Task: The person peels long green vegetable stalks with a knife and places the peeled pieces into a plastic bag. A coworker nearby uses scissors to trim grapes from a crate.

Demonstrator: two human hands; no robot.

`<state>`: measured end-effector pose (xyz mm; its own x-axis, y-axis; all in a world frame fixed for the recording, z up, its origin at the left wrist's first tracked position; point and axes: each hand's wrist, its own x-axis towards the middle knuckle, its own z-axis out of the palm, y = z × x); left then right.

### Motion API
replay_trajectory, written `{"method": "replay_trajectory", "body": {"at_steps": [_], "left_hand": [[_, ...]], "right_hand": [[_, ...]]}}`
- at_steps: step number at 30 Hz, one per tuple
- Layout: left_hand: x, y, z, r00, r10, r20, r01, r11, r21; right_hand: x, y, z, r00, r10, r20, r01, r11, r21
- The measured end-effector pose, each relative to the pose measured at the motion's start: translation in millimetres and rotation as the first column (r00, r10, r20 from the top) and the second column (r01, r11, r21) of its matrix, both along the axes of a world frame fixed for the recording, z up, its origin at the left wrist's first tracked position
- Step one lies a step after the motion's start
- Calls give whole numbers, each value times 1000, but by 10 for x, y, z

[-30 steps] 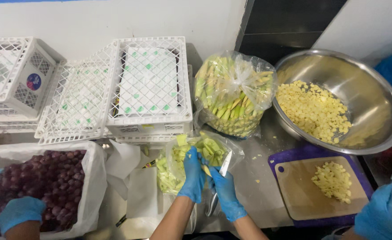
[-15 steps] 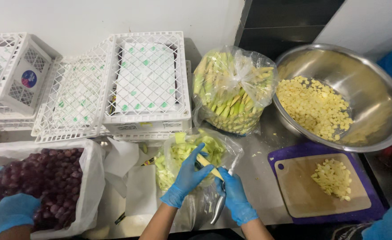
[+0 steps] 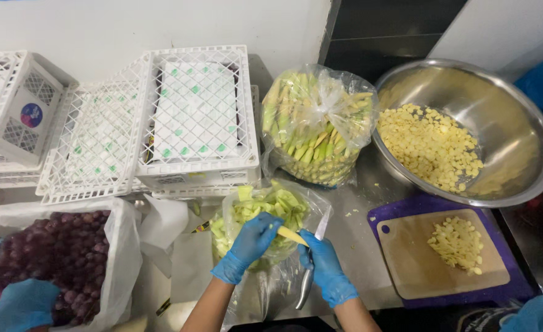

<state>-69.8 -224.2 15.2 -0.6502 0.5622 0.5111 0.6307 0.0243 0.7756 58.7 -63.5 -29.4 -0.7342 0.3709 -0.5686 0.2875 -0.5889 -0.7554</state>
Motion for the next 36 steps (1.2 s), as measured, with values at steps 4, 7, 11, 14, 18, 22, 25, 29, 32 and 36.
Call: {"method": "replay_trajectory", "body": {"at_steps": [4,7,11,14,18,22,25,29,32,36], "left_hand": [[-94,87,-335,710,356,608,-352,927,-132],[-73,57,-382,767,524,371,-411,845,-344],[3,-27,1,817,460,-347,-565,759,-323],[-205,-25,160,573,512,-641,-782,575,-240],[-600,-76,-101,849,444,-287,-526,655,-543],[-684,-154,-287,898,203,-391,-390,780,-490],[-613,-213,-276,858,-27,-513,-251,849,-464],[-537,-352,-221,939,77,-334,-234,856,-461],[-522,-401,-317,955,213,-206,-272,906,-324],[-588,-116,-424,893,138,-429,-322,862,-391]], "right_hand": [[97,-30,-105,995,22,-100,-30,996,-83],[175,27,-180,963,-228,-147,201,964,-176],[279,449,-122,863,-494,-104,468,861,-199],[291,852,-74,806,-585,-95,560,804,-202],[169,1126,-39,693,-721,-24,718,692,-73],[-210,919,4,964,-211,-161,260,630,732],[-536,770,191,997,-15,77,-67,331,941],[-796,810,410,992,79,98,-126,579,805],[-1039,935,534,999,51,-7,-20,511,859],[-1685,1018,694,996,83,31,-22,-104,994]]}}
